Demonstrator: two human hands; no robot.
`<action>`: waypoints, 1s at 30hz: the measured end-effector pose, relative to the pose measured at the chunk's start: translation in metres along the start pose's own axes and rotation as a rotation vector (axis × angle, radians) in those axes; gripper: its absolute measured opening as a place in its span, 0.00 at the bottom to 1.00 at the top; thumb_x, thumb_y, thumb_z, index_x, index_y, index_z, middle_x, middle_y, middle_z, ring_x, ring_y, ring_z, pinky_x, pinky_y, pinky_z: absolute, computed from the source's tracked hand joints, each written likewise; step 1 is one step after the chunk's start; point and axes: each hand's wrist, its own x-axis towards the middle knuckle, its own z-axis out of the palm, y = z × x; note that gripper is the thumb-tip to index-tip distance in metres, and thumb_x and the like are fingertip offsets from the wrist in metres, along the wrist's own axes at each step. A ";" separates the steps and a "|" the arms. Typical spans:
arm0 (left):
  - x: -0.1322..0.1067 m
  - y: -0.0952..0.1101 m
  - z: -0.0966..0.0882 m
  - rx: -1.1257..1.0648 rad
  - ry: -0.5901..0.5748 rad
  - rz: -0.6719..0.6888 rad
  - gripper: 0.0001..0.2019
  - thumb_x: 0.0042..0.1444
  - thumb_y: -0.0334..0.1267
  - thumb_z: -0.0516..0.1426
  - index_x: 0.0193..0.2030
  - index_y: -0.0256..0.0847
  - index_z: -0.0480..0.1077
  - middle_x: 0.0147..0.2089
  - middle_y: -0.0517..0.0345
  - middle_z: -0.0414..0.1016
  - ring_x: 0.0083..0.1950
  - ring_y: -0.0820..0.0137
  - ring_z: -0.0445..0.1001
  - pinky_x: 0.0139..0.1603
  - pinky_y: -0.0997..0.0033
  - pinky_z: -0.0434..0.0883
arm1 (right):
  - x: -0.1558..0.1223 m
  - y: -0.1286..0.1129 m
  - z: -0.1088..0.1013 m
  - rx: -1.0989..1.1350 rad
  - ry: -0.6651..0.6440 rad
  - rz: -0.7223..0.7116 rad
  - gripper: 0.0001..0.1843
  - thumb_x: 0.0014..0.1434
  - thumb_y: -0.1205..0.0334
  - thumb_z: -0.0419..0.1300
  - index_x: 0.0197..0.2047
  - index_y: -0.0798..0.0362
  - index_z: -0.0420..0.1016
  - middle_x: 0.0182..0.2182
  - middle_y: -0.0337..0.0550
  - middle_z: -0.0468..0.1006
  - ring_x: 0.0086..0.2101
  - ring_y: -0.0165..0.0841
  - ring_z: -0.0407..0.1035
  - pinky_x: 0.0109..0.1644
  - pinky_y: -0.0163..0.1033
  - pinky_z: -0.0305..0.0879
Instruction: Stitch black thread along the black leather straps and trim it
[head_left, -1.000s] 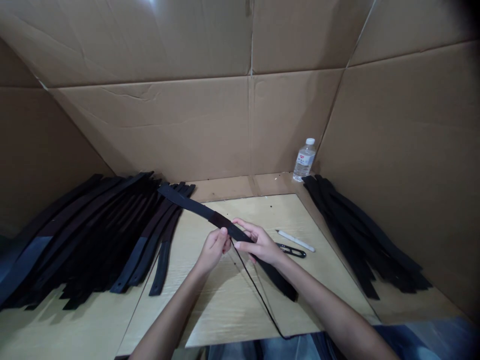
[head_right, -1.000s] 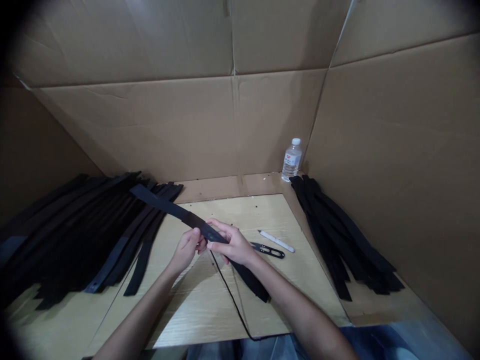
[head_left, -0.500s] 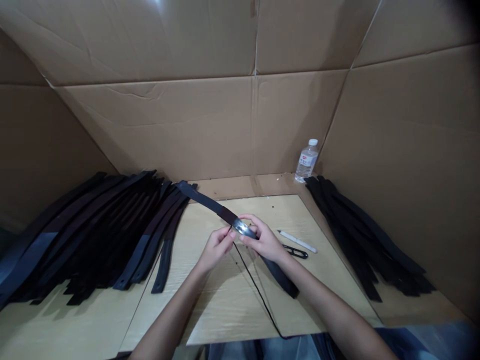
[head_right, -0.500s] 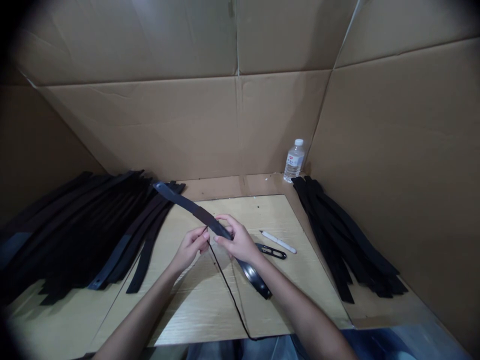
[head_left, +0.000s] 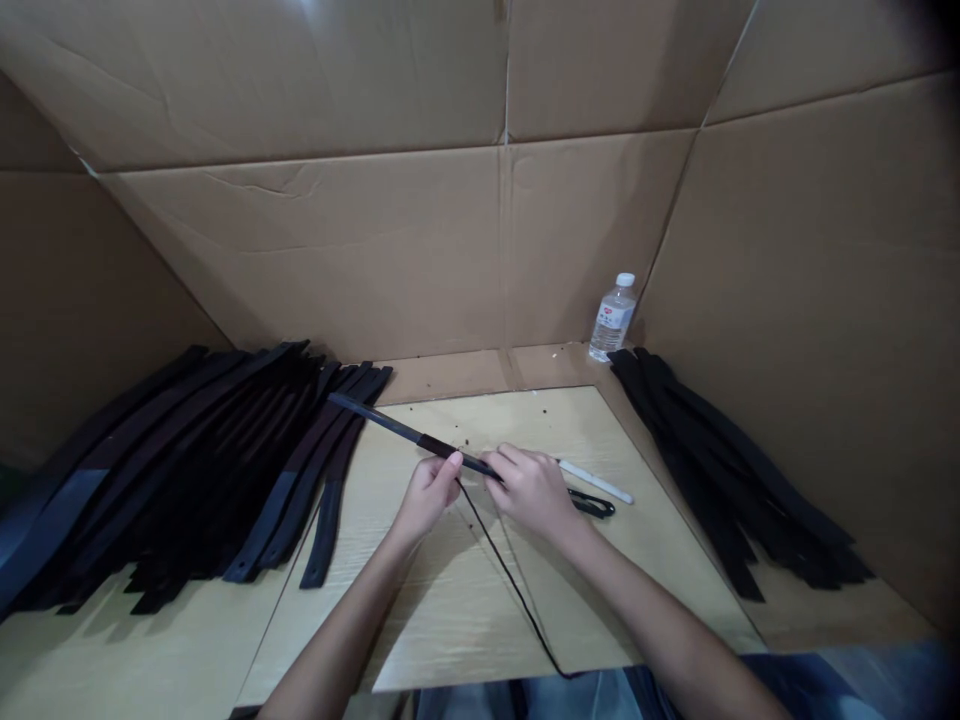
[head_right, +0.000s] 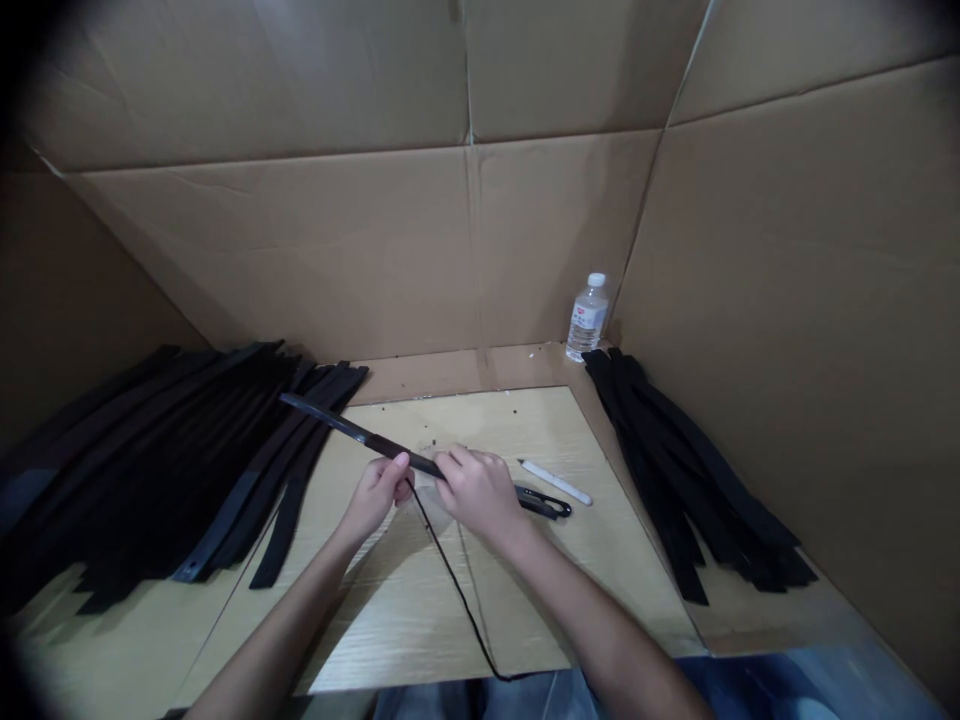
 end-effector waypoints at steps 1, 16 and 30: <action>0.001 0.002 -0.002 -0.001 0.013 0.007 0.28 0.53 0.61 0.49 0.15 0.39 0.54 0.14 0.62 0.53 0.18 0.78 0.53 0.22 0.75 0.52 | 0.001 0.002 0.000 0.017 0.000 0.027 0.10 0.57 0.64 0.54 0.42 0.49 0.74 0.35 0.39 0.76 0.34 0.33 0.70 0.35 0.36 0.56; 0.014 0.007 -0.042 -0.034 0.439 0.138 0.24 0.55 0.58 0.51 0.25 0.35 0.67 0.29 0.55 0.71 0.34 0.71 0.70 0.39 0.75 0.66 | 0.006 0.013 0.012 0.172 -0.164 0.167 0.27 0.64 0.40 0.43 0.31 0.53 0.70 0.27 0.42 0.75 0.29 0.32 0.69 0.30 0.34 0.50; 0.015 0.005 -0.042 -0.491 0.095 -0.080 0.25 0.52 0.55 0.57 0.25 0.42 0.45 0.20 0.72 0.39 0.16 0.85 0.38 0.15 0.83 0.39 | 0.009 0.030 0.023 0.109 -0.034 0.243 0.25 0.59 0.38 0.50 0.33 0.52 0.73 0.30 0.42 0.75 0.33 0.34 0.69 0.34 0.35 0.54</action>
